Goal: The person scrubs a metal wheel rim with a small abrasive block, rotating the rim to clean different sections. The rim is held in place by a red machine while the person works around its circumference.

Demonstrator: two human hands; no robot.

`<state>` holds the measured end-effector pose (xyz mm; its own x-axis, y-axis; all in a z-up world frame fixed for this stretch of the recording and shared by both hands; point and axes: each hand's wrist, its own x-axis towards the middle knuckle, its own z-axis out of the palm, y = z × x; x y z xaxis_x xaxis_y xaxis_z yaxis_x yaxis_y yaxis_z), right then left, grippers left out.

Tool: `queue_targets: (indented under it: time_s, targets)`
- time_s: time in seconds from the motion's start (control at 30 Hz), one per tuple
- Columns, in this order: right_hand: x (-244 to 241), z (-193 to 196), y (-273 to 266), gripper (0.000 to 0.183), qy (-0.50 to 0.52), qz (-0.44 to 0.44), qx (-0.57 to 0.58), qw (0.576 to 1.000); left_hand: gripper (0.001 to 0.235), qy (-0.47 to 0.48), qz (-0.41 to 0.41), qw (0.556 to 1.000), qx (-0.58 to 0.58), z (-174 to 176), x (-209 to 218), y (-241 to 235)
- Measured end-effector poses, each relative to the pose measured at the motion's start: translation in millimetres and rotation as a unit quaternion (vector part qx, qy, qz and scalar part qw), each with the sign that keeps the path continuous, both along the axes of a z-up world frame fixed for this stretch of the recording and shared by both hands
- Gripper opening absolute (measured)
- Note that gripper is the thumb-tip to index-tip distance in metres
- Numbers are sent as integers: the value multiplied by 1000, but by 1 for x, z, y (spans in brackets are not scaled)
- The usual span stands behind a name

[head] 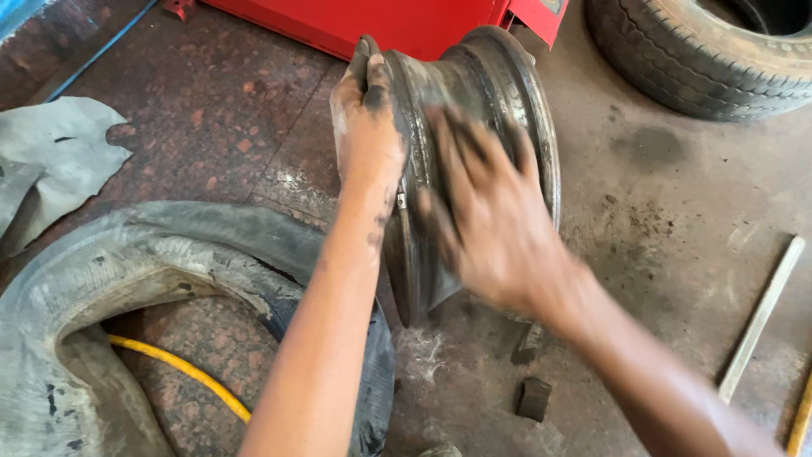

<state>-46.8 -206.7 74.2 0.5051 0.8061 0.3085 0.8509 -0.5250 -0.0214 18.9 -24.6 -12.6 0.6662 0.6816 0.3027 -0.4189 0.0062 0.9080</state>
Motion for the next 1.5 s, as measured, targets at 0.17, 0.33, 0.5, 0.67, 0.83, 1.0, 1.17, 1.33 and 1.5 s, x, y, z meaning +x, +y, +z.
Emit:
queue_targets:
  time_s: [0.17,0.33,0.5,0.67,0.83,1.0,1.17,1.33,1.5]
  targets:
    - [-8,-12,-3,67,10,11,43,999,52,5,-41,993,-110,-10,2,-4]
    - [15,-1,4,62,42,4,44,998,50,74,18,997,-12,7,-7,-2]
    - [-1,-13,-7,60,11,26,78,997,48,8,15,1000,-12,-1,-14,-10]
    - [2,-6,2,64,27,18,79,996,46,38,38,998,22,10,-13,-5]
    - [1,-11,-1,61,-13,7,76,997,44,68,63,994,62,11,-20,-10]
    - [3,-9,-5,63,-10,-26,46,999,41,117,131,973,152,21,-12,-1]
    - [-9,-19,-23,59,-88,-61,-2,994,44,120,82,982,119,19,-14,0]
    - [83,23,38,53,-13,-118,-146,982,34,155,255,907,296,18,2,1]
    - [43,-21,4,65,-106,-65,-20,992,38,285,213,900,250,33,25,18]
